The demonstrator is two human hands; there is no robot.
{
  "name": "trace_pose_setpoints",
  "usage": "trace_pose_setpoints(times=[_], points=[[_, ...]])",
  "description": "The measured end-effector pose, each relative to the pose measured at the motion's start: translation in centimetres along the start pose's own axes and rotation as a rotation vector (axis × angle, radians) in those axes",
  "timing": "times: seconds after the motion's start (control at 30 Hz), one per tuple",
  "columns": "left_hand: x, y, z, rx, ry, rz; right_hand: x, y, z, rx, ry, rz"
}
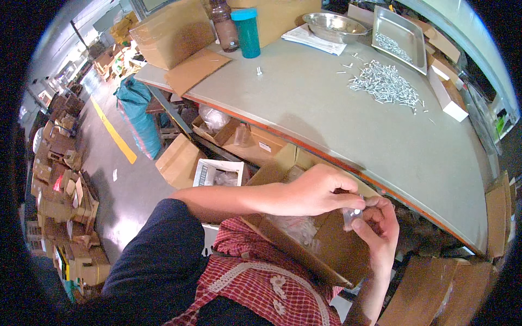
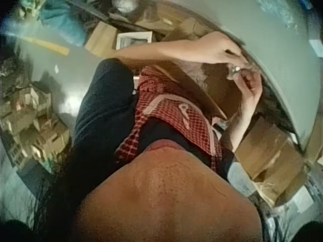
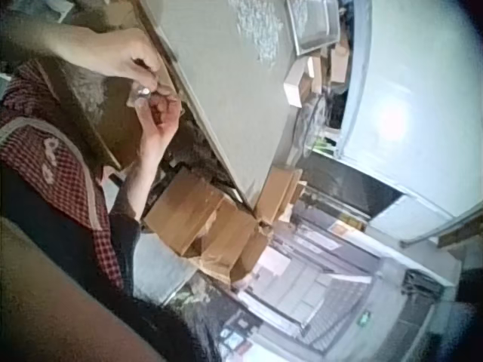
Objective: Packaging small metal screws into individual small plastic bags.
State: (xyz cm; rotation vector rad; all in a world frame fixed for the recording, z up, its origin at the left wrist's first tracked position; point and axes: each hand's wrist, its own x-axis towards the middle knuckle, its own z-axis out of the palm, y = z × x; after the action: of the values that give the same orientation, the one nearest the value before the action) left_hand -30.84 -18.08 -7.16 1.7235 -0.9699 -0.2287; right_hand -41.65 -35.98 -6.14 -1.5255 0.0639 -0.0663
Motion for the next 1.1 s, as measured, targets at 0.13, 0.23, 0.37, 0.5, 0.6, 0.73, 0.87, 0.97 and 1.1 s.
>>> trace_pose_setpoints(times=[0.13,0.23,0.37,0.5,0.6,0.73,0.87,0.97,1.1], points=[[0.1,-0.7,0.2,-0.140,0.019,0.090,0.5,0.5,0.1,0.044,-0.015,0.013],[0.3,0.9,-0.2,-0.309,-0.009,-0.086,0.2,-0.6,0.2,0.086,-0.071,0.098],[1.1,2.1,-0.5,-0.303,0.071,-0.200,-0.3,-1.3,0.1,0.191,-0.144,0.084],[1.1,1.6,-0.7,-0.445,-0.022,-0.156,0.5,-0.5,0.1,0.245,0.040,-0.005],[1.1,1.9,-0.8,-0.445,-0.065,-0.103,0.9,0.3,-2.1,0.217,0.079,-0.075],[1.0,2.9,-0.8,-0.072,-0.024,-0.047,0.8,-0.6,-2.3,-0.010,0.097,-0.390],[1.5,3.2,-0.7,0.097,-0.023,0.057,1.7,-3.3,-3.0,-0.626,-0.034,-0.736],[1.9,3.1,-0.5,0.052,-0.016,0.068,2.2,-4.2,-4.1,-0.861,-0.124,-0.794],[2.4,2.5,-0.2,-0.020,-0.006,0.023,2.5,-4.7,-4.0,-0.962,-0.029,-0.855]])
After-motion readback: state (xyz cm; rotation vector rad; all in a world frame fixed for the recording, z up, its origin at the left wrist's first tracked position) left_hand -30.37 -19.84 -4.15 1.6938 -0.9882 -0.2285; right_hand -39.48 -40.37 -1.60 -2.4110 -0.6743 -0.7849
